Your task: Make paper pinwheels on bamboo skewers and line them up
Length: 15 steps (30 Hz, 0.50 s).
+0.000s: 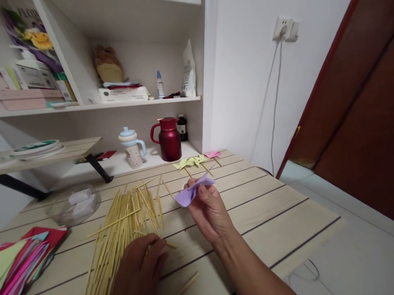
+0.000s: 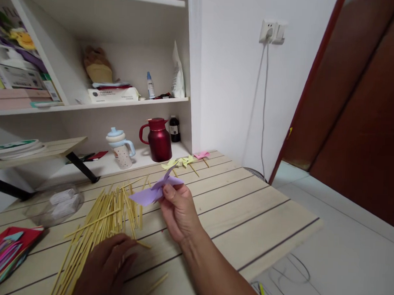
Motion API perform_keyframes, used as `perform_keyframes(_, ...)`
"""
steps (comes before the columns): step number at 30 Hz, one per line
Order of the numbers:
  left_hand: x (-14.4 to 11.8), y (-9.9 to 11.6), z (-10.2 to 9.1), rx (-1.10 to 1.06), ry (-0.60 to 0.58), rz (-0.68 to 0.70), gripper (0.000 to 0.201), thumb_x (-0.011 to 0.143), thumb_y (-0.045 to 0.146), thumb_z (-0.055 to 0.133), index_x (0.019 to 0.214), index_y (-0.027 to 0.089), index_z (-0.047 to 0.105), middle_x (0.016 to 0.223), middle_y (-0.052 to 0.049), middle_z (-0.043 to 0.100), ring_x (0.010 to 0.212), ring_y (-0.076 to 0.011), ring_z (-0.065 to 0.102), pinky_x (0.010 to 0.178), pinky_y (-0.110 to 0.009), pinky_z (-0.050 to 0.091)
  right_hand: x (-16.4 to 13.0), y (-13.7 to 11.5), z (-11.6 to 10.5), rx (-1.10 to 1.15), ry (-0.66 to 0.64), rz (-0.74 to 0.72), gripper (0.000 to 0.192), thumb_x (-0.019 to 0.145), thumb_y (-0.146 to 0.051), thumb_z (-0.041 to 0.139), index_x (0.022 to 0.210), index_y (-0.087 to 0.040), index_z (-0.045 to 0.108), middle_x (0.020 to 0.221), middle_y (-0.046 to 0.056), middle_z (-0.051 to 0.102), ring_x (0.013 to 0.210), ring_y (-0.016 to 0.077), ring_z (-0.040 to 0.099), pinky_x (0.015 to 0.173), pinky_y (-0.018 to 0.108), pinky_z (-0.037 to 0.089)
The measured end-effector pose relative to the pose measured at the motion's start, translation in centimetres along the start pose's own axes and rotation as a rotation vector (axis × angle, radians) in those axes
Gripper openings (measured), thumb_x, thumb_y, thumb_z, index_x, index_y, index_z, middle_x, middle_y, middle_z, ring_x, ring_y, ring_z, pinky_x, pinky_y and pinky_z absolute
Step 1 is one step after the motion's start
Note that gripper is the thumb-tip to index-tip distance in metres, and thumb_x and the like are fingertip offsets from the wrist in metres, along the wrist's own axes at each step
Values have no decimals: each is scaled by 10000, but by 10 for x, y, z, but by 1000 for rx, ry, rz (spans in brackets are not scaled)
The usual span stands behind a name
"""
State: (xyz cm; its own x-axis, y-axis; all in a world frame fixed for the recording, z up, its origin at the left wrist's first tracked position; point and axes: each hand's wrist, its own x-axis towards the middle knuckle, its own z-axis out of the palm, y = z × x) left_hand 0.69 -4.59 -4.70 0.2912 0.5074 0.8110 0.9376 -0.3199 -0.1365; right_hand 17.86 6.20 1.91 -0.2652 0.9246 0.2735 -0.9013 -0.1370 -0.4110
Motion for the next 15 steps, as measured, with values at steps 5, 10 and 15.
perform_keyframes(5, 20, 2, -12, -90, -78, 253, 57, 873, 237, 622, 921, 245, 651, 918, -2, 732, 913, -165, 636, 929, -312, 440, -1, -1, 1, 4, -9, 6, 291, 573, -263, 937, 789, -190, 755, 772, -35, 740, 732, 109, 637, 741, 225, 527)
perform_keyframes(10, 35, 13, -22, -55, -168, 219, 96, 857, 374, 637, 842, 285, 670, 1032, 16, 759, 986, -197, 645, 888, -336, 442, -2, -1, 2, 17, -16, -2, 282, 572, -244, 936, 785, -203, 756, 792, -34, 762, 736, 110, 653, 724, 215, 535)
perform_keyframes(15, 11, 20, -26, 7, -535, 104, 202, 740, 340, 727, 938, 311, 708, 1152, -1, 739, 990, -238, 694, 774, -363, 549, 1, -2, 1, 33, 29, -14, 312, 548, -233, 945, 793, -195, 754, 773, -33, 762, 721, 105, 655, 726, 208, 544)
